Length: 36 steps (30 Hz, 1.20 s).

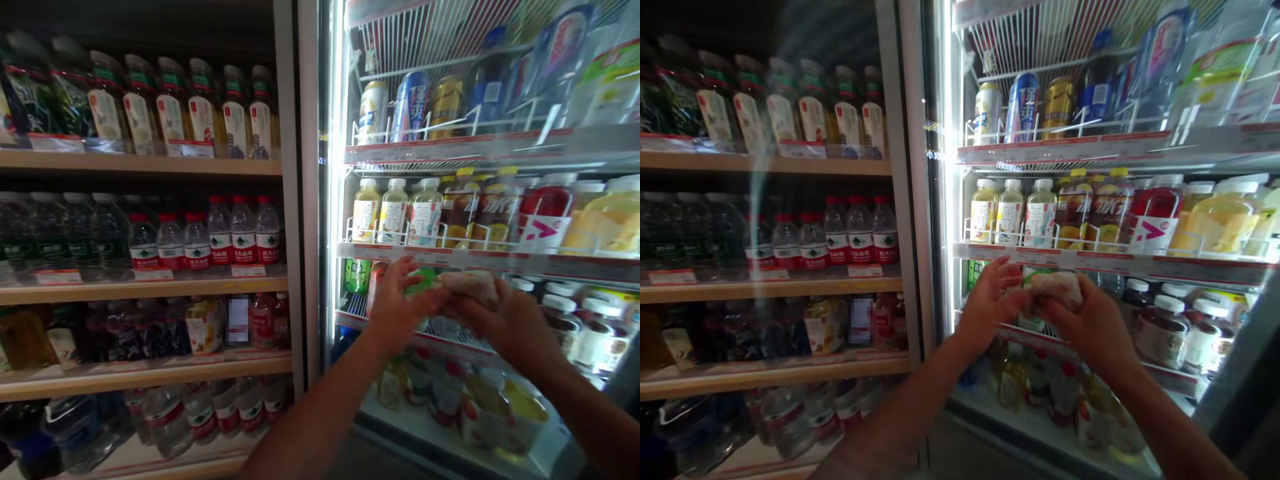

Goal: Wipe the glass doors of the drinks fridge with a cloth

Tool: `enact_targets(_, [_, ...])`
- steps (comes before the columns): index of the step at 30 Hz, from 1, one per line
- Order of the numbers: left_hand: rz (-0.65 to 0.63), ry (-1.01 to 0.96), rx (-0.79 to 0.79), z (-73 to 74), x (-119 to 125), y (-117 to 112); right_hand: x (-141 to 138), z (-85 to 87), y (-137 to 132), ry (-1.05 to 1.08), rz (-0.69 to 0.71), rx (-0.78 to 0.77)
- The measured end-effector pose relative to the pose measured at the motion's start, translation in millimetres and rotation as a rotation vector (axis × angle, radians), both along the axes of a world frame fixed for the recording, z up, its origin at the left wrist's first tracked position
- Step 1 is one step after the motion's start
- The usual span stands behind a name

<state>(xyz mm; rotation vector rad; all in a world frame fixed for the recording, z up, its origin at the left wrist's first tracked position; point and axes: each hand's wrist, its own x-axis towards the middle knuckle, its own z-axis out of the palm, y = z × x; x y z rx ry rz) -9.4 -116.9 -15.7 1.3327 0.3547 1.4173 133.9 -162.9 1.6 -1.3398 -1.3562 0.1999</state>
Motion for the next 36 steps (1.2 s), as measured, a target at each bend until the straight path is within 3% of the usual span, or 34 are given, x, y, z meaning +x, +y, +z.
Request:
enact_targets(2, [-0.178, 0.094, -0.027, -2.6, 0, -1, -1, 5.1, 4, 0.038, 0.159, -0.155])
enact_targets(4, [-0.237, 0.095, -0.086, -4.6, -1, 2, 2, 10.4, 8, 0.100, 0.294, -0.218])
enact_targets(6, [-0.147, 0.018, -0.139, -4.2, 1, 9, 6, 13.0, 9, 0.124, 0.180, -0.065])
enact_targets(8, [0.043, -0.034, -0.131, -1.9, 6, 14, 4, 9.8, 7, 0.067, -0.025, 0.184])
enact_targets(10, [0.186, -0.038, -0.042, 0.9, 15, 15, -5, 1.7, 4, -0.032, -0.062, 0.302])
enact_targets(11, [0.188, -0.024, 0.020, 2.1, 20, 14, -11, -2.4, 4, -0.062, -0.022, 0.299])
enact_targets(13, [0.039, 0.026, 0.146, 3.7, 28, 9, -20, -5.4, 5, -0.070, 0.028, 0.270])
enact_targets(15, [-0.113, 0.066, 0.242, 5.6, 29, 8, -20, 3.9, 12, -0.102, -0.015, 0.337])
enact_targets(16, [-0.108, 0.077, 0.273, 6.8, 25, 11, -16, 13.2, 17, -0.154, -0.052, 0.414])
enact_targets(17, [-0.025, 0.083, 0.300, 8.2, 19, 16, -11, 24.0, 23, -0.231, -0.101, 0.512])
enact_targets(18, [0.136, 0.090, 0.336, 9.5, 11, 24, -4, 34.8, 31, -0.322, -0.171, 0.618])
enact_targets(20, [0.577, 0.131, 0.447, 10.2, -8, 47, 10, 48.7, 50, -0.531, -0.335, 0.792])
enact_targets(22, [0.955, 0.227, 0.604, 6.2, -27, 73, 19, 46.2, 70, -0.776, -0.430, 0.829])
enact_targets(24, [1.143, 0.374, 0.784, -3.0, -40, 97, 20, 33.8, 86, -1.022, -0.406, 0.790])
enact_targets(27, [1.241, 0.552, 0.999, -19.2, -46, 118, 14, 34.9, 97, -1.220, -0.352, 0.774])
enact_targets(30, [1.307, 0.577, 1.057, -27.2, -42, 121, 6, 69.3, 97, -1.182, -0.421, 0.733])
enact_targets(32, [1.335, 0.559, 1.022, -27.2, -38, 119, 1, 78.2, 97, -1.180, -0.440, 0.679])
enact_targets(34, [1.339, 0.566, 0.992, -25.9, -37, 117, -4, 56.2, 97, -1.256, -0.368, 0.636])
enact_targets(36, [1.322, 0.593, 0.996, -25.3, -40, 117, -6, 16.1, 97, -1.372, -0.231, 0.614])
